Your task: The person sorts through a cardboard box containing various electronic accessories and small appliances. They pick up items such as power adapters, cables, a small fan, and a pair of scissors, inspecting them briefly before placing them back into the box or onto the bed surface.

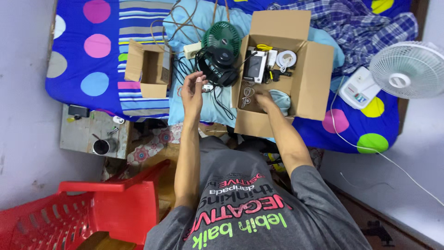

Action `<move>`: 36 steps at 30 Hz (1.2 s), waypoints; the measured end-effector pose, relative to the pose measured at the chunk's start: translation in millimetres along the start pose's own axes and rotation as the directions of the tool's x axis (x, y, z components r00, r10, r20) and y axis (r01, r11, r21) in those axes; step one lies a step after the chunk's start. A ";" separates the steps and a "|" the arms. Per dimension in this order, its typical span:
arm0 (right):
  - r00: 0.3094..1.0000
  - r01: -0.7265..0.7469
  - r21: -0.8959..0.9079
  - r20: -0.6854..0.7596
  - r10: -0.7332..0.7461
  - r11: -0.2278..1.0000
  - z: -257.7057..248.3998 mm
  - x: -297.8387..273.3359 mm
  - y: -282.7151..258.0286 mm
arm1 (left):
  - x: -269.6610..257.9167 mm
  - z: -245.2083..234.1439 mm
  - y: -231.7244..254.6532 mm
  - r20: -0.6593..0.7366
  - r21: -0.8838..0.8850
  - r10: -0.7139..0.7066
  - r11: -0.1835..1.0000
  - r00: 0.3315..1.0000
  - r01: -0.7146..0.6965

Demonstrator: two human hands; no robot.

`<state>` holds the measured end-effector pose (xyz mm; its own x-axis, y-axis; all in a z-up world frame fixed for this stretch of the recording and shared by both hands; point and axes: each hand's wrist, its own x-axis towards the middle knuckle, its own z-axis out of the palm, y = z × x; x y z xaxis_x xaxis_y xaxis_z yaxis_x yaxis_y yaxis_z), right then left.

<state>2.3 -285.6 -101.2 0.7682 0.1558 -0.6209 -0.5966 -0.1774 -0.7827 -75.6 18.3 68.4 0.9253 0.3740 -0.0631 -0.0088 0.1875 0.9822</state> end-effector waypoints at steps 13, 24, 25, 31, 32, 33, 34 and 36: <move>0.954 0.075 -0.324 -0.251 -0.162 0.943 21.2 10.5 15.4 | -15.3 -10.1 13.1 -0.029 0.097 -0.030 0.995 0.999 0.033; 0.738 0.616 -0.146 -0.235 -0.632 0.774 5.3 -61.2 0.8 | -20.7 78.9 -135.5 0.386 0.473 -0.177 0.881 0.905 -0.029; 0.719 0.625 -0.177 -0.248 -0.649 0.760 7.4 -69.3 3.0 | -28.8 89.7 -141.2 0.384 0.510 -0.228 0.860 0.895 0.001; 0.754 0.624 0.001 -0.263 -0.602 0.782 -3.9 -100.7 1.0 | -43.5 123.1 -125.9 0.346 0.453 -0.181 0.892 0.921 0.005; 0.757 0.629 0.020 -0.242 -0.606 0.777 -7.3 -107.0 -2.7 | -43.8 126.4 -122.9 0.355 0.428 -0.141 0.904 0.924 -0.026; 0.741 0.641 -0.001 -0.263 -0.618 0.768 -7.1 -112.5 -6.1 | -45.5 128.0 -121.7 0.360 0.404 -0.103 0.913 0.927 -0.055; 0.723 0.652 -0.021 -0.283 -0.630 0.758 -3.9 -116.3 -8.9 | -46.7 129.7 -122.2 0.364 0.379 -0.065 0.921 0.929 -0.084; 0.668 0.682 -0.101 -0.318 -0.673 0.724 1.4 -118.3 -12.0 | -51.8 135.1 -127.3 0.340 0.474 -0.037 0.870 0.940 -0.137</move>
<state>-81.7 -300.5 -18.4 0.9883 -0.0855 0.1262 0.1155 -0.1207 -0.9859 -71.2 -147.6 -29.5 0.9987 0.0352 -0.0359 0.0453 -0.3192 0.9466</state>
